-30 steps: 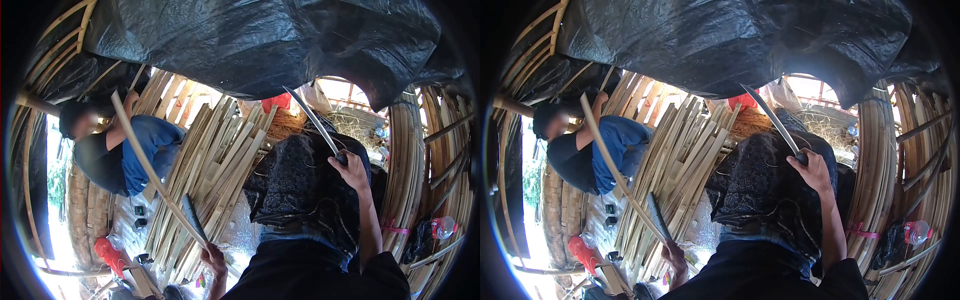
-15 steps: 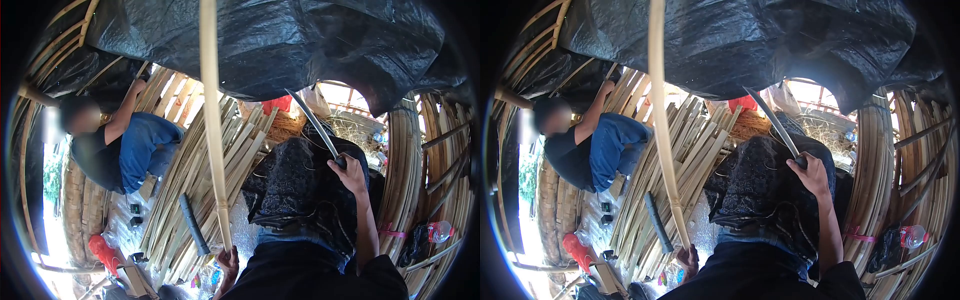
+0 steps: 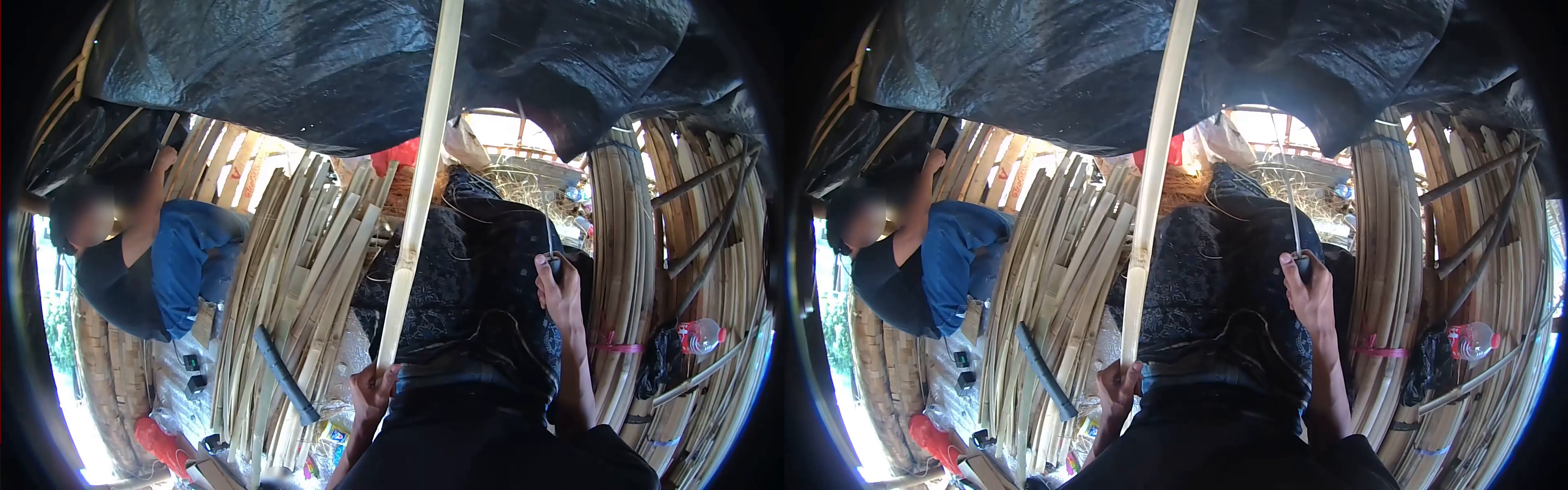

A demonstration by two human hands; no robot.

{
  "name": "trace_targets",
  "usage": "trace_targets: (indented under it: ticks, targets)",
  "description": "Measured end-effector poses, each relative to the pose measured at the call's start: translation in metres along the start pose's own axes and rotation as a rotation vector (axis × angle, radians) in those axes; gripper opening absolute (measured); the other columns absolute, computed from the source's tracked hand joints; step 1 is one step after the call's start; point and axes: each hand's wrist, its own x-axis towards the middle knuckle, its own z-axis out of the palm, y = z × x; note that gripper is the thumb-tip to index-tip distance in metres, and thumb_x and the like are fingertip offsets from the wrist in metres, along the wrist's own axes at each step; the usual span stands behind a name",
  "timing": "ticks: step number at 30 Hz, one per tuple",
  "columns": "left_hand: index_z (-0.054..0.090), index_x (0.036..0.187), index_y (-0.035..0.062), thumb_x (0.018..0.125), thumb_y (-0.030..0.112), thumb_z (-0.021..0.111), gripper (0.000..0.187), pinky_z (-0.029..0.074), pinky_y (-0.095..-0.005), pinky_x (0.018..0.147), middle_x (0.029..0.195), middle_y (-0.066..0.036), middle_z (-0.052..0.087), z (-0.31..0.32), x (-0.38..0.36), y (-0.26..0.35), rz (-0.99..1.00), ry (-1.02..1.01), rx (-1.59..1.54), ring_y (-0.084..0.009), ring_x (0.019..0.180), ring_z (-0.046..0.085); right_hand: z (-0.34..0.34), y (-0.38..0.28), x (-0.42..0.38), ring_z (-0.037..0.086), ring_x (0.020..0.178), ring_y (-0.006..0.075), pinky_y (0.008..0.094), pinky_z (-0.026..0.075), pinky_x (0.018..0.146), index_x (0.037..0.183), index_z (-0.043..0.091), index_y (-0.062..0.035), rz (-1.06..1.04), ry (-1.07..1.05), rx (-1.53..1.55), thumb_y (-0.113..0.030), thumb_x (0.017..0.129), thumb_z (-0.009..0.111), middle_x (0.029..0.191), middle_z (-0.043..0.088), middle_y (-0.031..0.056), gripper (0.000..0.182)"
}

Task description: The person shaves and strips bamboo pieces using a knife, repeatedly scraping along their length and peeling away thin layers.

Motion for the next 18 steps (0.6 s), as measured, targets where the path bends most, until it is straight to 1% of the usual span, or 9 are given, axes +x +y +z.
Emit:
trace_targets:
  ticks: [3,6,7,8,10,11,12,15,18]
  targets:
    - [0.067,0.075,-0.0038,0.099,0.034,0.075,0.046,0.044,-0.0305,0.049,0.057,-0.006,0.062,0.004,0.002,0.001,-0.01,-0.011,0.015,-0.0113,0.05,0.059,-0.005,0.001,-0.011,0.047,0.048,0.0048,0.0256,0.037,0.043,0.092,0.061,-0.0026,0.062,0.059,0.077,-0.042,0.105,0.067,0.06,0.049,-0.0039,0.041]
    - [0.067,0.075,-0.004,0.099,0.033,0.075,0.045,0.044,-0.0303,0.048,0.057,-0.006,0.062,0.001,0.004,0.007,-0.017,-0.01,0.013,-0.0109,0.05,0.058,-0.009,0.004,-0.018,0.045,0.052,0.005,0.0254,0.035,0.047,0.092,0.061,-0.0024,-0.022,0.093,-0.011,-0.045,0.105,0.063,0.061,0.049,-0.0038,0.045]
    - [0.067,0.076,-0.004,0.099,0.032,0.075,0.044,0.044,-0.0302,0.048,0.056,-0.006,0.062,0.0,0.004,0.01,-0.008,-0.011,0.026,-0.0107,0.05,0.058,-0.009,0.007,-0.019,0.047,0.053,0.0077,0.029,0.036,0.05,0.093,0.062,-0.0009,-0.065,0.096,-0.083,-0.044,0.105,0.063,0.06,0.049,-0.0008,0.044]
    - [0.067,0.076,-0.004,0.099,0.032,0.075,0.044,0.044,-0.0302,0.048,0.056,-0.006,0.062,0.0,0.005,0.01,-0.011,-0.006,0.026,-0.0107,0.05,0.058,-0.007,0.008,-0.019,0.047,0.053,0.0077,0.029,0.036,0.05,0.093,0.062,-0.0009,-0.065,0.09,-0.083,-0.044,0.105,0.063,0.06,0.049,-0.0008,0.044]
    - [0.067,0.076,-0.0041,0.1,0.03,0.075,0.043,0.043,-0.0301,0.047,0.057,-0.006,0.062,0.0,0.007,0.01,-0.02,0.001,0.007,-0.0104,0.049,0.057,-0.002,0.005,-0.02,0.049,0.053,0.0103,0.0326,0.039,0.051,0.095,0.063,0.0002,-0.264,0.004,-0.212,-0.039,0.103,0.066,0.059,0.05,0.0027,0.04]
    - [0.067,0.076,-0.0041,0.1,0.03,0.075,0.043,0.043,-0.0301,0.047,0.057,-0.006,0.062,0.0,0.008,0.01,-0.018,0.004,0.006,-0.0104,0.049,0.057,0.004,0.001,-0.02,0.05,0.052,0.0123,0.0341,0.041,0.052,0.096,0.063,0.0001,-0.322,-0.016,-0.26,-0.035,0.1,0.07,0.059,0.05,0.0056,0.036]
    - [0.067,0.076,-0.004,0.1,0.03,0.075,0.042,0.043,-0.0301,0.046,0.056,-0.006,0.061,0.001,0.008,0.009,-0.035,0.001,0.001,-0.0103,0.049,0.057,0.007,-0.007,-0.022,0.063,0.054,0.0217,0.037,0.048,0.056,0.099,0.064,-0.0005,-0.305,-0.062,-0.343,-0.034,0.096,0.075,0.063,0.059,0.0112,0.035]
    - [0.066,0.078,-0.0034,0.1,0.029,0.074,0.041,0.042,-0.03,0.046,0.055,-0.006,0.06,0.002,0.009,0.018,-0.033,-0.012,0.01,-0.0102,0.048,0.056,0.027,-0.016,-0.025,0.076,0.076,0.0401,0.0448,0.057,0.067,0.106,0.067,-0.0007,-0.379,-0.09,-0.431,-0.038,0.09,0.083,0.075,0.071,0.02,0.043]
    - [0.063,0.081,-0.0012,0.101,0.03,0.074,0.039,0.044,-0.03,0.047,0.059,-0.008,0.061,0.001,0.011,0.016,-0.017,-0.049,0.025,-0.0114,0.049,0.059,0.046,-0.014,-0.021,0.076,0.073,0.0347,0.0419,0.059,0.066,0.105,0.065,-0.004,-0.576,-0.094,-0.484,-0.039,0.086,0.086,0.078,0.073,0.0161,0.045]
